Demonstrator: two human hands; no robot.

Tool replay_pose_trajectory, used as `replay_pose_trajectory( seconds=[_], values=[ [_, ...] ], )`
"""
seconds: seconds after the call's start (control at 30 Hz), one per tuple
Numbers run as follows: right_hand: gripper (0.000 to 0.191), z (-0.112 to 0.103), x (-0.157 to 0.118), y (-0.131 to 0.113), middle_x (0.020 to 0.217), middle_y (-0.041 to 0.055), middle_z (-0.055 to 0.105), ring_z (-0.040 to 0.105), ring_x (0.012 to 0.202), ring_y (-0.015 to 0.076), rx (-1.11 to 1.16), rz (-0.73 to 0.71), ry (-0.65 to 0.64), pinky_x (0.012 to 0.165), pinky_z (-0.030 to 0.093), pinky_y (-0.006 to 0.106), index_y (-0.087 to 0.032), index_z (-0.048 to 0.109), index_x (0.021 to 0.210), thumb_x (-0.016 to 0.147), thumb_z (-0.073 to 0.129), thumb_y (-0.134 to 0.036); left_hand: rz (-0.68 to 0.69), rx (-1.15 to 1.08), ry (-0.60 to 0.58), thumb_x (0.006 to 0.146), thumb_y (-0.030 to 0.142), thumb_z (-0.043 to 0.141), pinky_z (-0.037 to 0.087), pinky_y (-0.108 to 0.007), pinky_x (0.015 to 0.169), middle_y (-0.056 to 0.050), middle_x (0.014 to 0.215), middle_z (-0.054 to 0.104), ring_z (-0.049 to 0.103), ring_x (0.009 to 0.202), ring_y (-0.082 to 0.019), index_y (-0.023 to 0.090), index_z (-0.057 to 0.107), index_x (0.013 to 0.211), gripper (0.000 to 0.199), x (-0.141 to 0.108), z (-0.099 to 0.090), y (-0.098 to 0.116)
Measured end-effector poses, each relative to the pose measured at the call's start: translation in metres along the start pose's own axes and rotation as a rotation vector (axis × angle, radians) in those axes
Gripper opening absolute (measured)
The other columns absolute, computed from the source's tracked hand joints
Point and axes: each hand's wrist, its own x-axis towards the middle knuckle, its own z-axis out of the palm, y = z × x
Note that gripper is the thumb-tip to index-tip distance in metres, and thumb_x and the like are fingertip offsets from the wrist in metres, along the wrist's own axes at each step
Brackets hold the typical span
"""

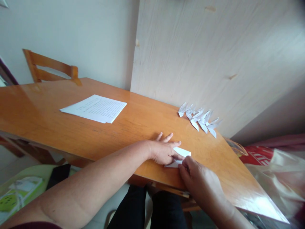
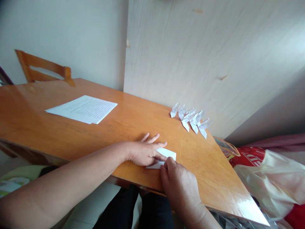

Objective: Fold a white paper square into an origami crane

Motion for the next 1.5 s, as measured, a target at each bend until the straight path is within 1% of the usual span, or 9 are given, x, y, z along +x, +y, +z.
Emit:
replay_pose_trajectory(
  seconds=[0.1, 0.2, 0.43, 0.77, 1.0, 1.13, 1.33, 1.43, 1.5],
  values=[
    [0.018, 0.000, 0.000, -0.005, 0.071, 0.0014, 0.069, 0.066, 0.065, 0.0216, -0.009, -0.004, 0.002, 0.054, 0.024, 0.028, -0.025, 0.052, 0.082, 0.097, 0.045, -0.031, 0.001, 0.015, -0.016, 0.090, 0.037, 0.049, -0.011, -0.075, 0.108, 0.005, 0.166, 0.013, -0.015, 0.149, -0.039, 0.049, 0.051, 0.138, 0.050, -0.001, -0.001, 0.001],
    [0.018, -0.002, 0.000, -0.011, 0.071, 0.0009, 0.069, 0.065, 0.063, 0.0207, -0.011, 0.004, 0.008, 0.054, 0.023, 0.028, -0.025, 0.053, 0.080, 0.096, 0.046, -0.030, -0.006, 0.015, -0.032, 0.090, 0.036, 0.050, -0.012, -0.073, 0.109, 0.008, 0.167, 0.011, -0.016, 0.149, -0.038, 0.050, 0.052, 0.138, 0.049, -0.001, -0.001, 0.002],
    [0.016, -0.003, 0.000, -0.024, 0.069, 0.0011, 0.069, 0.066, 0.061, 0.0197, -0.020, -0.014, 0.040, 0.054, 0.024, 0.028, -0.024, 0.056, 0.083, 0.096, 0.048, -0.029, -0.006, -0.001, -0.043, 0.092, 0.036, 0.051, -0.013, -0.072, 0.109, 0.007, 0.167, 0.009, -0.019, 0.149, -0.037, 0.045, 0.064, 0.128, 0.040, 0.001, -0.001, 0.000],
    [0.012, -0.003, 0.000, -0.037, 0.073, 0.0020, 0.071, 0.067, 0.062, 0.0209, -0.006, -0.041, 0.038, 0.053, 0.025, 0.029, -0.024, 0.058, 0.086, 0.094, 0.050, -0.027, 0.015, -0.036, 0.005, 0.088, 0.036, 0.061, -0.010, -0.070, 0.112, 0.005, 0.165, 0.021, -0.012, 0.151, -0.038, 0.042, 0.068, 0.123, 0.037, -0.002, -0.003, 0.002],
    [0.014, 0.001, -0.001, -0.039, 0.075, 0.0018, 0.072, 0.066, 0.063, 0.0222, 0.013, -0.022, 0.028, 0.054, 0.023, 0.028, -0.025, 0.057, 0.086, 0.095, 0.049, -0.029, 0.018, -0.027, -0.020, 0.090, 0.042, 0.056, -0.012, -0.067, 0.112, 0.010, 0.165, 0.019, -0.015, 0.151, -0.036, 0.049, 0.057, 0.135, 0.045, -0.001, -0.002, -0.001],
    [0.013, 0.001, 0.000, -0.041, 0.078, 0.0037, 0.074, 0.067, 0.067, 0.0233, 0.038, -0.007, 0.004, 0.054, 0.023, 0.029, -0.025, 0.058, 0.089, 0.096, 0.048, -0.030, 0.028, 0.001, -0.032, 0.091, 0.041, 0.053, -0.011, -0.068, 0.112, 0.009, 0.166, 0.015, -0.015, 0.150, -0.037, 0.049, 0.051, 0.139, 0.048, -0.002, -0.002, -0.002],
    [0.014, 0.002, -0.001, -0.047, 0.079, 0.0041, 0.073, 0.066, 0.067, 0.0232, 0.117, 0.012, -0.008, 0.055, 0.025, 0.029, -0.024, 0.058, 0.088, 0.095, 0.049, -0.031, 0.027, 0.014, -0.029, 0.093, 0.039, 0.050, -0.009, -0.068, 0.113, 0.005, 0.166, 0.013, -0.012, 0.150, -0.038, 0.048, 0.052, 0.139, 0.047, -0.003, -0.002, -0.002],
    [0.015, 0.005, -0.002, -0.043, 0.075, 0.0014, 0.071, 0.064, 0.064, 0.0202, 0.257, -0.008, -0.017, 0.056, 0.029, 0.028, -0.024, 0.057, 0.084, 0.094, 0.051, -0.034, 0.016, 0.008, -0.042, 0.095, 0.040, 0.046, -0.011, -0.067, 0.113, 0.008, 0.166, 0.010, -0.014, 0.150, -0.036, 0.049, 0.051, 0.139, 0.046, -0.003, -0.002, -0.003],
    [0.023, 0.007, -0.003, -0.032, 0.069, -0.0015, 0.067, 0.060, 0.059, 0.0170, 0.380, -0.020, -0.025, 0.056, 0.032, 0.027, -0.024, 0.055, 0.078, 0.095, 0.051, -0.038, 0.009, 0.001, -0.058, 0.095, 0.041, 0.044, -0.013, -0.067, 0.113, 0.010, 0.166, 0.008, -0.016, 0.150, -0.034, 0.050, 0.049, 0.140, 0.046, -0.003, -0.003, -0.003]
  ],
)
